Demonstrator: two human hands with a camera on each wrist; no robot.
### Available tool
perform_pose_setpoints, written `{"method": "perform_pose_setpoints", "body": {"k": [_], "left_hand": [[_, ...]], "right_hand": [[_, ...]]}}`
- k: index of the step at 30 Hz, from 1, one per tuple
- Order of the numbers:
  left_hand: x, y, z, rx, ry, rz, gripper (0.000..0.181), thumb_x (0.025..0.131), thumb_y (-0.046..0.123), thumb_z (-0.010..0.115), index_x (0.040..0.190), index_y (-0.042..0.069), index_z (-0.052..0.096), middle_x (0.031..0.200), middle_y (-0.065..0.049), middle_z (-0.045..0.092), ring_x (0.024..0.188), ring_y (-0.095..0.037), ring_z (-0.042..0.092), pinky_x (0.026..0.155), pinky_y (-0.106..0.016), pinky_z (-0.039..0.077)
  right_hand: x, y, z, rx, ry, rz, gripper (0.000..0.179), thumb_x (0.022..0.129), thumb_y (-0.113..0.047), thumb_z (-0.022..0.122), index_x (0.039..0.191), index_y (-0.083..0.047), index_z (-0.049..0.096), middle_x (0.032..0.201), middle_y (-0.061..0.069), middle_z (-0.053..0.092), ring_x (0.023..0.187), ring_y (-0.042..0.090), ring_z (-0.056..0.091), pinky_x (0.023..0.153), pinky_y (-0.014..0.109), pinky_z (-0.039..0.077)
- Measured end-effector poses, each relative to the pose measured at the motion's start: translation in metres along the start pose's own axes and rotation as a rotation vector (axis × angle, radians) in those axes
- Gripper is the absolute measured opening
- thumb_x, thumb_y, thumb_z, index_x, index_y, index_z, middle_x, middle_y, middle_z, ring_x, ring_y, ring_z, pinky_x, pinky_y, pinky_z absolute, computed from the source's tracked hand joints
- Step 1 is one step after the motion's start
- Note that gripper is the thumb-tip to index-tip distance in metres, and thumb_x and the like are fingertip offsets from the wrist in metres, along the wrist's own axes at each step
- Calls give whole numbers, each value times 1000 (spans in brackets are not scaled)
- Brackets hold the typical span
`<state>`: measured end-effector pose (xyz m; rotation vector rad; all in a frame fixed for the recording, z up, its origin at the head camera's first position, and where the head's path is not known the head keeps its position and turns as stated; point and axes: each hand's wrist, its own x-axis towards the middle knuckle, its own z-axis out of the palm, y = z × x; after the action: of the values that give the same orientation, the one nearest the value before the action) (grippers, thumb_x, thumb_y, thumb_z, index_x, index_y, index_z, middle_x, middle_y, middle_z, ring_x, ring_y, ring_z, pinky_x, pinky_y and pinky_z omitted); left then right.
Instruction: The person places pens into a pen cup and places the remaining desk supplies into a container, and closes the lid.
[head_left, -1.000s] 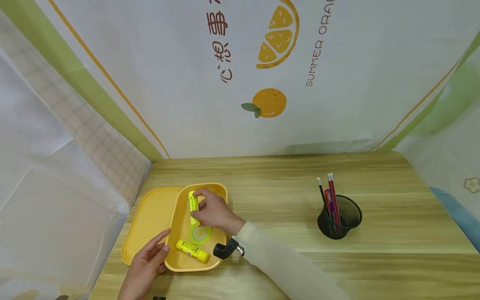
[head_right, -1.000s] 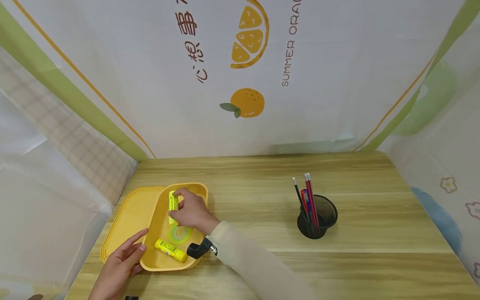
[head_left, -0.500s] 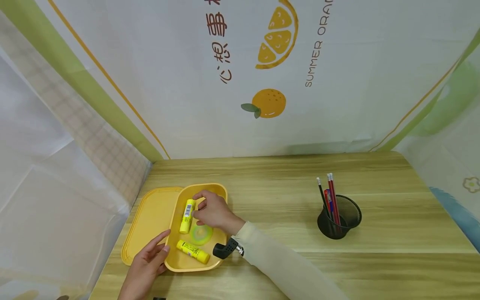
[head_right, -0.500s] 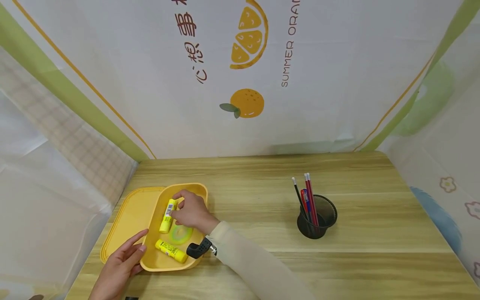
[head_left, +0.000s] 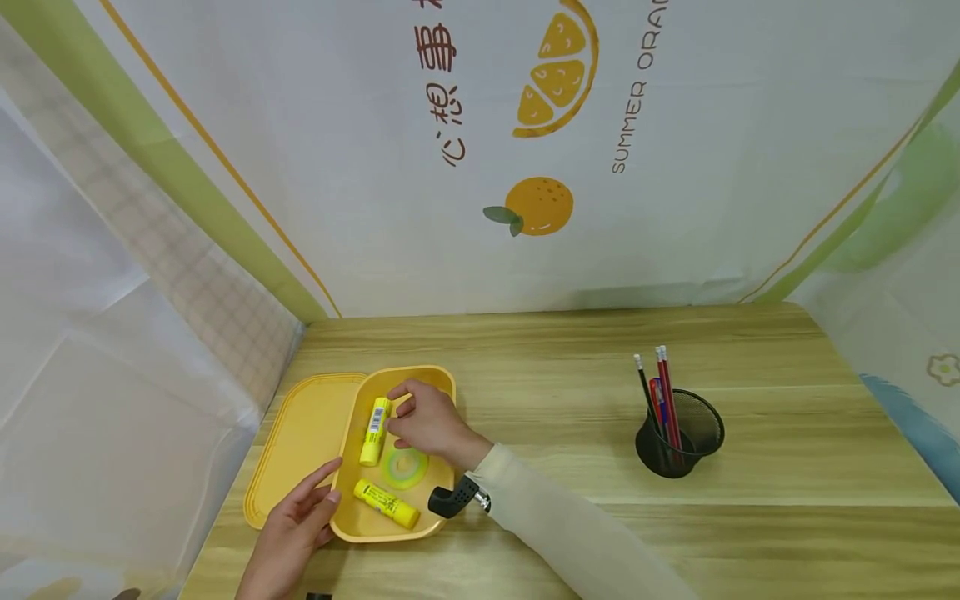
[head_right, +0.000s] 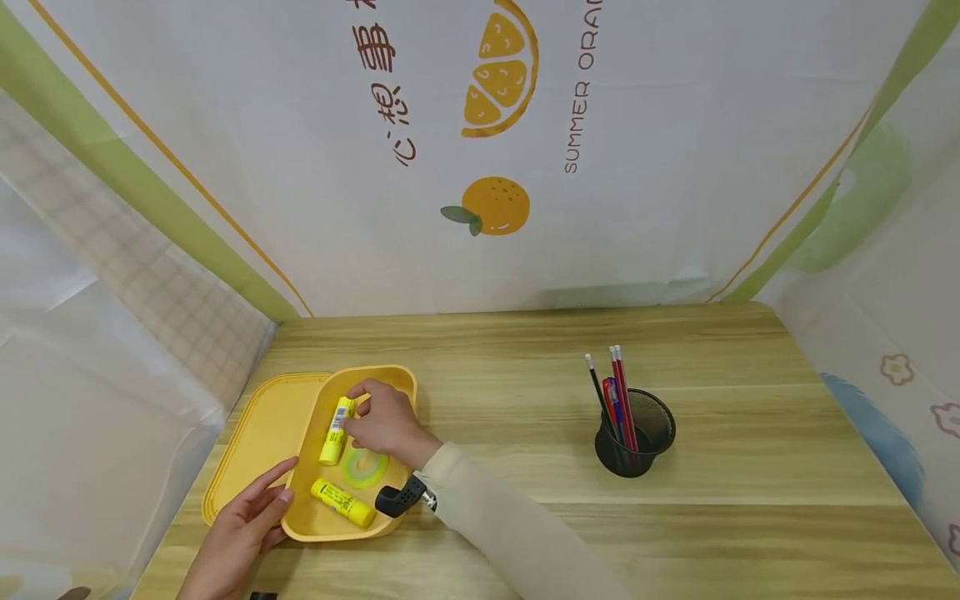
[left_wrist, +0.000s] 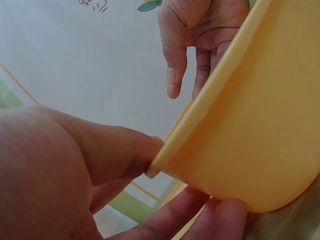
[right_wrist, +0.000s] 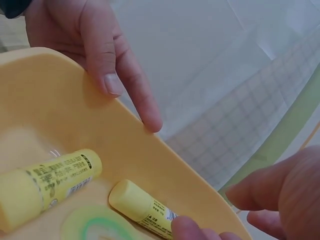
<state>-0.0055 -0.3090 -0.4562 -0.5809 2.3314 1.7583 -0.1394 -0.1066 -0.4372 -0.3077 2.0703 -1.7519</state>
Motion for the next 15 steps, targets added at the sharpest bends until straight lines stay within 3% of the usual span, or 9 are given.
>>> {"method": "perform_pose_setpoints", "body": {"k": [6, 10, 15], "left_hand": [[-1, 0, 0, 19, -1, 1, 52, 111, 19, 56, 162, 21, 45, 136, -19, 61, 105, -13, 68, 82, -29, 62], [-1, 0, -1, 57, 2, 17, 52, 111, 23, 58, 162, 19, 46, 138, -18, 61, 102, -10, 67, 79, -28, 61], [-1, 2, -5, 86, 17, 42, 52, 111, 26, 58, 161, 15, 46, 137, -15, 62, 100, -6, 66, 79, -26, 61]], "right_hand": [[0, 3, -2, 29, 13, -41, 38, 96, -4, 75, 133, -2, 66, 99, 6, 60, 72, 14, 68, 74, 36, 66], [-3, 2, -4, 15, 35, -76, 38, 94, -6, 76, 131, -3, 68, 100, 3, 62, 76, 11, 69, 73, 30, 65], [-9, -1, -10, -81, 79, -138, 34, 93, -15, 79, 127, -12, 72, 104, 2, 69, 85, 6, 65, 72, 21, 59]]}}
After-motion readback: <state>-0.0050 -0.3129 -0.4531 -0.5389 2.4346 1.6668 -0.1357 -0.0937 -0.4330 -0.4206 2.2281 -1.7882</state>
